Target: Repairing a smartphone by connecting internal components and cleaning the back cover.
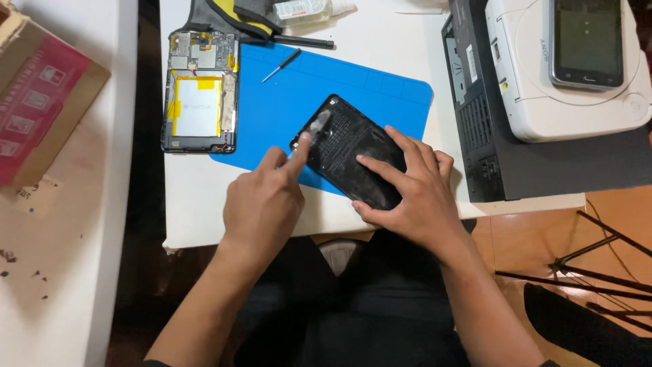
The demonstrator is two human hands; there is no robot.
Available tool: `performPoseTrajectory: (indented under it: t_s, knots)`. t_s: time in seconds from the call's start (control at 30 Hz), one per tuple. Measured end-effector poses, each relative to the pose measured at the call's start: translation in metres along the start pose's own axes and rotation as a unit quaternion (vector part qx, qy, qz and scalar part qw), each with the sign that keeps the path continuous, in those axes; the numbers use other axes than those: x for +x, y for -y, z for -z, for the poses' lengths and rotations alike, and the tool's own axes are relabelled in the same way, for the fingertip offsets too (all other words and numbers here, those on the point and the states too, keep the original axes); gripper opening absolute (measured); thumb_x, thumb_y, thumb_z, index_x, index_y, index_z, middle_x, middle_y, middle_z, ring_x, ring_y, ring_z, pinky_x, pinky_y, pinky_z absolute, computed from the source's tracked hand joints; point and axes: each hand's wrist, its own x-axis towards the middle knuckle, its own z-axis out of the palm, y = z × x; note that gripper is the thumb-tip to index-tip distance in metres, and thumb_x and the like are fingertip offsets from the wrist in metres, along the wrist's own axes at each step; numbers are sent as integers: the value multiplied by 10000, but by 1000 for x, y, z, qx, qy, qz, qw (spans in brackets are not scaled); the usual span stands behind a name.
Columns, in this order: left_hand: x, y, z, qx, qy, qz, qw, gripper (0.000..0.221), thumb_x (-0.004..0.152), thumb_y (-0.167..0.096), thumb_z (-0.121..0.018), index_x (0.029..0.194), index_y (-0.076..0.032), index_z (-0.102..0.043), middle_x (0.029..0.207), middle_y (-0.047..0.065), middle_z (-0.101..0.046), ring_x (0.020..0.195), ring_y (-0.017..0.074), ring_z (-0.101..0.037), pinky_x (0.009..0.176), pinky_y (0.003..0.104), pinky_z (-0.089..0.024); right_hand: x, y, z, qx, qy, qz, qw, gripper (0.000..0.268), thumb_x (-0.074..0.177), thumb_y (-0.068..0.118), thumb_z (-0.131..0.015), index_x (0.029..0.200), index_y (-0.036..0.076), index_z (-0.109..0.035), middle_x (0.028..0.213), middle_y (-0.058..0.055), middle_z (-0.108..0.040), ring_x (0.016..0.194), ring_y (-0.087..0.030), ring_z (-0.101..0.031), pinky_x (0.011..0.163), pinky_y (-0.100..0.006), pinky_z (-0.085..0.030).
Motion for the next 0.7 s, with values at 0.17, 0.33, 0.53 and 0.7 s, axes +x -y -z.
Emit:
performPoseTrajectory:
  t_s: [0.17,0.33,0.53,0.7]
  knots:
    - [-14,30,-8,-44,-107,4,993,584,948,-66,-632,1486,-285,-572,1010,63,-639,558,326,-554,394,459,-412,-1,-1,0,1,-18,-20,1000,623,743,545,-803,1310,315,-684,1573,-124,-430,1348,-337,-437,1026,-495,-267]
    - [-6,37,-2,-1,-128,17,992,507,960,-45,-669,1430,-228,-622,1113,114,-659,880,306,-569,526,446,-506,0,1,-1,19,-37,-36,998,609,763,516,-816,1306,279,-673,1587,-130,-394,1298,-348,-492,1054,-508,-281]
    - [68,39,-4,-21,-190,-27,981,324,982,-110,-660,1299,-172,-679,1244,190,-653,1018,417,-576,672,510,-481,0,1,-1,17,-56,-29,998,594,746,491,-846,1267,251,-694,1510,-85,-483,1379,-228,-484,1037,-499,-290]
    - [184,39,-28,-13,-179,-134,975,334,982,-176,-684,1299,-75,-715,1189,130,-698,1002,380,-564,742,518,-466,-1,-2,1,31,-62,-12,997,589,760,466,-854,1279,246,-684,1468,-79,-520,1396,-264,-484,1046,-483,-313]
